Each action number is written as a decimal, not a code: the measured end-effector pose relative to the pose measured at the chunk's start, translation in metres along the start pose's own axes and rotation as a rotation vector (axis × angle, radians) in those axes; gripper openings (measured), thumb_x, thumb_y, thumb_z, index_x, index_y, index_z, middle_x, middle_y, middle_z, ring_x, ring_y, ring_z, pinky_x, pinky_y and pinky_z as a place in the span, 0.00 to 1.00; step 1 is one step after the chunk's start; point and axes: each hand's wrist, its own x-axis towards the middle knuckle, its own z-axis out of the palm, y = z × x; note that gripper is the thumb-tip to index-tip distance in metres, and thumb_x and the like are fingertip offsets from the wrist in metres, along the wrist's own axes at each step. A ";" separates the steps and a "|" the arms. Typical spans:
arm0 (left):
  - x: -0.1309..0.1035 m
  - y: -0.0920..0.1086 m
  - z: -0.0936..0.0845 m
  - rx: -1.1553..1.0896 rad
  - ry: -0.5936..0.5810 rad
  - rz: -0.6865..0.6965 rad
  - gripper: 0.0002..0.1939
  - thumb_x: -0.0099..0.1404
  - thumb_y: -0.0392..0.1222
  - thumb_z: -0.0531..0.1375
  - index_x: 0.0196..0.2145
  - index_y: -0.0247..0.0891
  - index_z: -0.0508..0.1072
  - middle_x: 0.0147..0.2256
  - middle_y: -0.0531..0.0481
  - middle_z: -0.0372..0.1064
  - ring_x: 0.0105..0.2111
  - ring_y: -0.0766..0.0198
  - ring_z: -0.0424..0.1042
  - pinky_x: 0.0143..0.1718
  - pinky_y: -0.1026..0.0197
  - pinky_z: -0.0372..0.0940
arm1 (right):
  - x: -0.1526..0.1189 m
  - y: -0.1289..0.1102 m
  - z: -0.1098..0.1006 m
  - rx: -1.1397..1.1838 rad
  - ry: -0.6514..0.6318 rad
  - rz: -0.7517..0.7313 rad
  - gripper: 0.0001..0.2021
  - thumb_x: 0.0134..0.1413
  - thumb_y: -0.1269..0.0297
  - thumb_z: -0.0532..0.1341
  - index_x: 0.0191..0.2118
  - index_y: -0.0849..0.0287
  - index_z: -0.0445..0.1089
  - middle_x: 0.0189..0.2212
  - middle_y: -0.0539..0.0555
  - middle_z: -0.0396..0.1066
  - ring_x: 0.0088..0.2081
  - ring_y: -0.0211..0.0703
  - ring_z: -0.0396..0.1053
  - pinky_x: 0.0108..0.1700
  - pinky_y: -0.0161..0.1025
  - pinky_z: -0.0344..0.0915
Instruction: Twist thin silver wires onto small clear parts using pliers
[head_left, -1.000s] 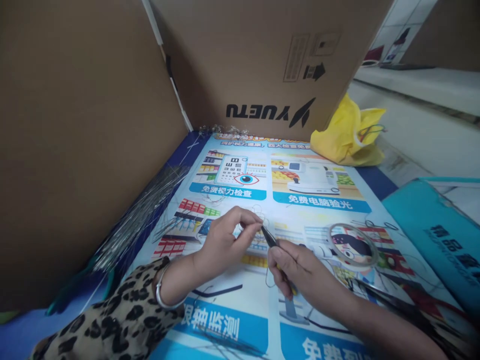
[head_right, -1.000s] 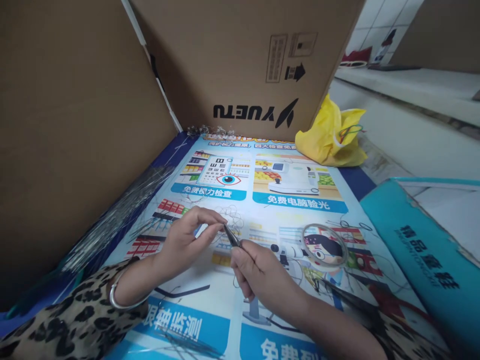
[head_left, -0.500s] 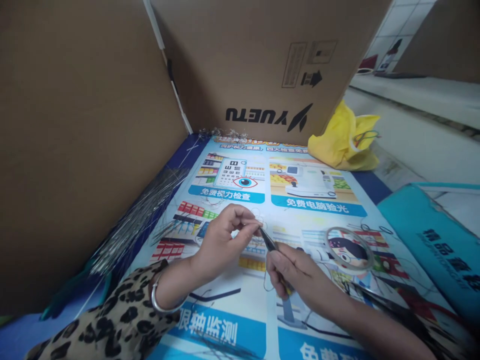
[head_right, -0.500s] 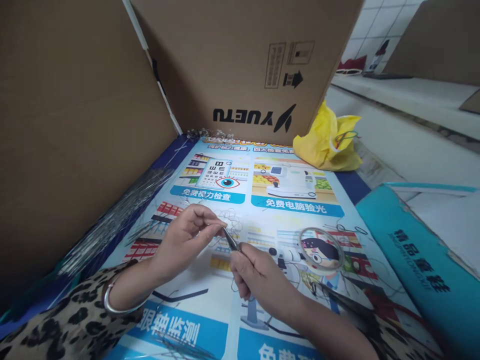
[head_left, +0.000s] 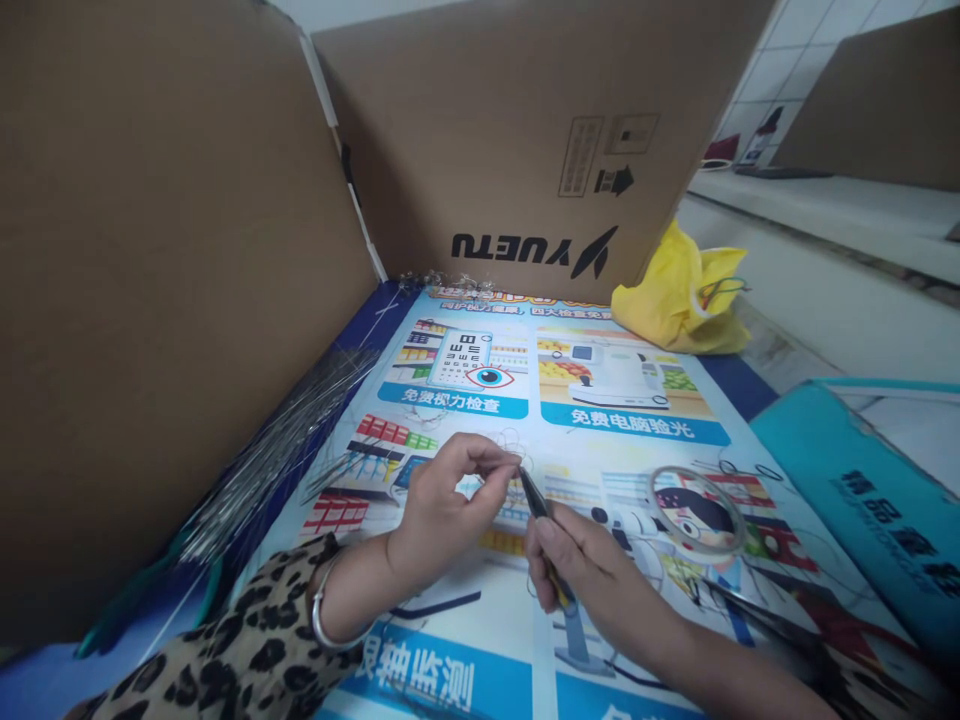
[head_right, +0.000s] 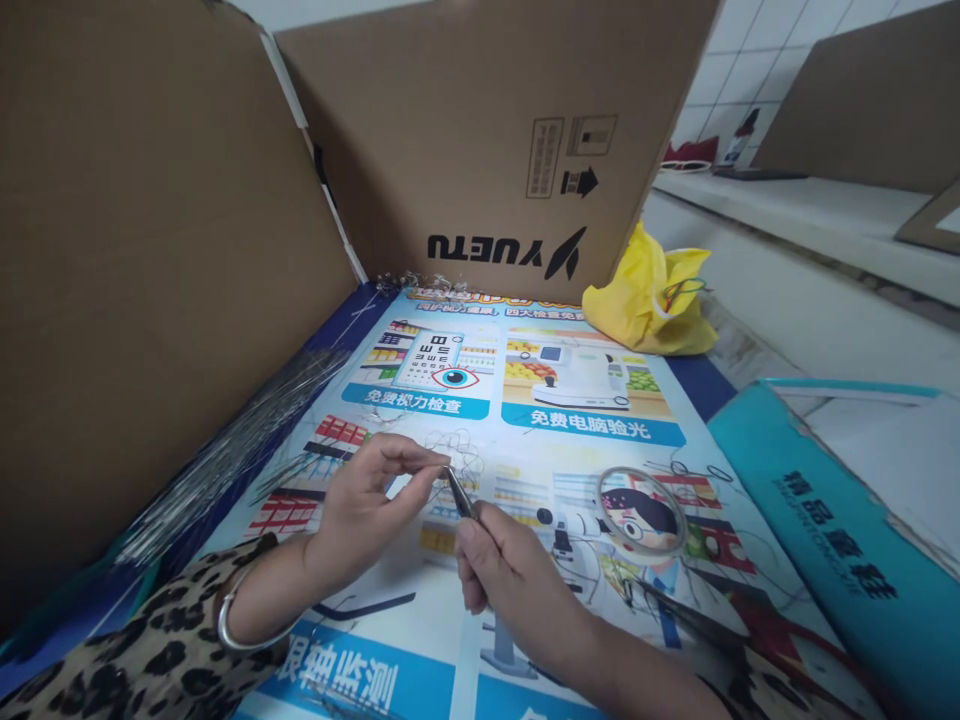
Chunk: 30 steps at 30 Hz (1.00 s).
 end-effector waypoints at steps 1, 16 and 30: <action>0.000 0.000 0.000 0.018 0.004 0.027 0.04 0.57 0.33 0.60 0.32 0.37 0.68 0.29 0.53 0.73 0.30 0.70 0.74 0.33 0.68 0.69 | 0.000 0.000 0.000 0.000 -0.002 0.000 0.20 0.61 0.49 0.44 0.28 0.58 0.58 0.18 0.47 0.63 0.22 0.33 0.61 0.29 0.34 0.58; -0.003 -0.002 0.000 0.152 0.024 0.155 0.05 0.57 0.31 0.59 0.33 0.36 0.70 0.28 0.53 0.73 0.29 0.70 0.74 0.32 0.70 0.68 | 0.001 0.002 0.006 -0.024 0.045 0.025 0.20 0.61 0.49 0.43 0.26 0.57 0.56 0.16 0.45 0.60 0.20 0.32 0.59 0.27 0.32 0.57; -0.002 -0.003 -0.002 0.107 -0.040 0.112 0.04 0.58 0.31 0.58 0.32 0.36 0.69 0.28 0.53 0.71 0.29 0.71 0.72 0.32 0.70 0.66 | 0.001 0.000 0.002 -0.087 0.086 0.076 0.19 0.59 0.47 0.45 0.25 0.56 0.53 0.15 0.43 0.57 0.17 0.31 0.56 0.22 0.32 0.55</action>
